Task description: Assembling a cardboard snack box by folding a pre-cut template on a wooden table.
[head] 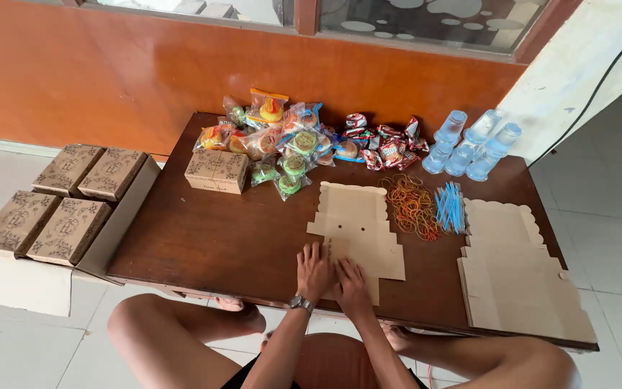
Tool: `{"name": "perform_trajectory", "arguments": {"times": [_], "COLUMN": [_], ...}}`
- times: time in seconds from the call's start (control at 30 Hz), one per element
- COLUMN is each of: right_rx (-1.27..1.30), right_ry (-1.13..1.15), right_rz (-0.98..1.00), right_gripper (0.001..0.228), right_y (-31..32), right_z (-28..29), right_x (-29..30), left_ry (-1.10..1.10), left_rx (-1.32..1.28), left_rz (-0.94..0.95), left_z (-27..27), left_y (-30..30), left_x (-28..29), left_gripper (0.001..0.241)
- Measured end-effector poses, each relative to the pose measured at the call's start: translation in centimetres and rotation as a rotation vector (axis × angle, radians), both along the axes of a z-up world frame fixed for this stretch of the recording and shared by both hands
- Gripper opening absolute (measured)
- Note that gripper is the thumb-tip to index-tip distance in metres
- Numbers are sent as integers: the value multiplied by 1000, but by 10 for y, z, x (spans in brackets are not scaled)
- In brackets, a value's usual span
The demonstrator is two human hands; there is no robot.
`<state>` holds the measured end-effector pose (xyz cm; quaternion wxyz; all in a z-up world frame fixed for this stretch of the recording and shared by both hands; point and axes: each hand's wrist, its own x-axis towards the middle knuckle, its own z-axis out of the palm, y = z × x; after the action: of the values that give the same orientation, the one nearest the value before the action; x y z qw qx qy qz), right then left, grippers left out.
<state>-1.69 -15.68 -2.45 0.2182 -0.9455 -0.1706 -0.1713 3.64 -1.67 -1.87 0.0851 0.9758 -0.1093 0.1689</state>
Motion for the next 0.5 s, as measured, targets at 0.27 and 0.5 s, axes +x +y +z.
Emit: {"name": "perform_trajectory", "arguments": {"times": [0.27, 0.5], "right_rx": [12, 76], "right_ry": [22, 51], "right_rz": [9, 18], "right_gripper": [44, 47], "right_y": [2, -4], "right_z": [11, -12], "right_x": [0, 4], "left_ry": [-33, 43], "left_rx": [47, 96], "left_rz": [-46, -102], "left_z": [33, 27], "left_y": [13, 10], "left_x": [-41, -55], "left_gripper": [46, 25]}}
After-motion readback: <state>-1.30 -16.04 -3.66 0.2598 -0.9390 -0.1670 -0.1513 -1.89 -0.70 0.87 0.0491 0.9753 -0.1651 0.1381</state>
